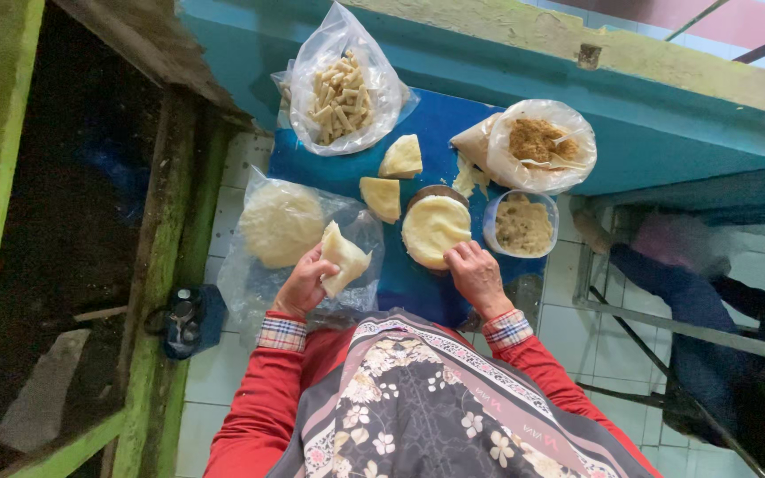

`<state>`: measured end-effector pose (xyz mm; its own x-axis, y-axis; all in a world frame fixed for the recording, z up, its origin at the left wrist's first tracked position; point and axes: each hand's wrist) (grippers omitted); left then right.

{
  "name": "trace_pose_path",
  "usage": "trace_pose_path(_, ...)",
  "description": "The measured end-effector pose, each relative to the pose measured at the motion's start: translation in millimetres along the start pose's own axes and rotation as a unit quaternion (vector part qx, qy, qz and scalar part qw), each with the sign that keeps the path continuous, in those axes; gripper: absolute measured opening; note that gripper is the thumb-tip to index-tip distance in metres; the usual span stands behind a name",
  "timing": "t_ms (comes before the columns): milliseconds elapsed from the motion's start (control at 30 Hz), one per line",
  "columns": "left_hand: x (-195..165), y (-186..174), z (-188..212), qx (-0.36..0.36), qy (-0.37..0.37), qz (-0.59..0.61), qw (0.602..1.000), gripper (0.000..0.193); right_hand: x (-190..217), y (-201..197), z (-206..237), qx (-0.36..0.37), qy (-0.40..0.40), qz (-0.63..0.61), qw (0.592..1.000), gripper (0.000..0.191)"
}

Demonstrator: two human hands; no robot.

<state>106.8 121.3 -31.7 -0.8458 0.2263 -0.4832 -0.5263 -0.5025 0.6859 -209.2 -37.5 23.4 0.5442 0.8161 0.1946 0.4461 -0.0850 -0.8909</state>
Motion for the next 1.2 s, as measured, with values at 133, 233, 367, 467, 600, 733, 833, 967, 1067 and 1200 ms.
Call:
trace_pose_path(133,-1.4,3.9,-0.5,0.001,0.001,-0.005,1.000,0.060,-1.2,-0.5,1.5,0.022,0.035,-0.002,0.999,0.004)
trace_pose_path(233,-2.5,5.1,-1.6,0.001,0.001,-0.010,1.000,0.061,-8.5,5.4,-4.4,-0.025,0.125,-0.040,0.991,0.010)
trace_pose_path(367,-1.2,6.4,-4.4,0.006,0.002,-0.022,1.000,0.060,-30.5,20.3,-32.9,-0.061,0.193,-0.002,0.979,0.010)
trace_pose_path(467,1.1,8.1,-5.7,0.005,-0.012,-0.015,1.000,0.061,-35.3,25.3,-55.4,-0.033,0.181,0.038,0.982,0.011)
trace_pose_path(600,4.0,8.4,-4.6,0.017,-0.007,-0.012,1.000,0.060,-32.1,23.6,-65.0,-0.035,0.138,0.083,0.986,0.013)
trace_pose_path(733,9.1,9.2,-2.8,0.028,-0.001,-0.013,1.000,0.061,-31.8,22.2,-65.1,-0.038,0.127,0.094,0.987,0.012)
trace_pose_path(833,13.7,13.1,-1.7,0.026,-0.018,-0.021,0.999,0.061,-38.4,27.4,-64.3,-0.036,0.122,0.105,0.986,0.010)
trace_pose_path(967,14.3,20.8,-3.7,0.046,-0.039,-0.029,0.998,0.057,-43.3,29.8,-59.2,-0.042,0.108,0.106,0.988,0.009)
trace_pose_path(1067,14.6,28.9,-4.2,0.055,-0.034,-0.024,0.998,0.056,-35.2,24.2,-49.7,-0.077,0.149,0.045,0.985,0.021)
trace_pose_path(1200,18.0,49.8,-5.3,0.080,-0.046,0.002,0.996,0.058,9.0,28.8,-40.9,0.074,0.436,-0.427,0.789,0.038)
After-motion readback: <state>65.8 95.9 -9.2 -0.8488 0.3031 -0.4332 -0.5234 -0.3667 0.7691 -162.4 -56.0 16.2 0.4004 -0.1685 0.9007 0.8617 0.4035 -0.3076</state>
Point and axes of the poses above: each hand's wrist, its own z-axis away from the middle knuckle, its own y-axis out of the palm, x = y × z, and after that the axes turned 13 degrees about -x, right-handed
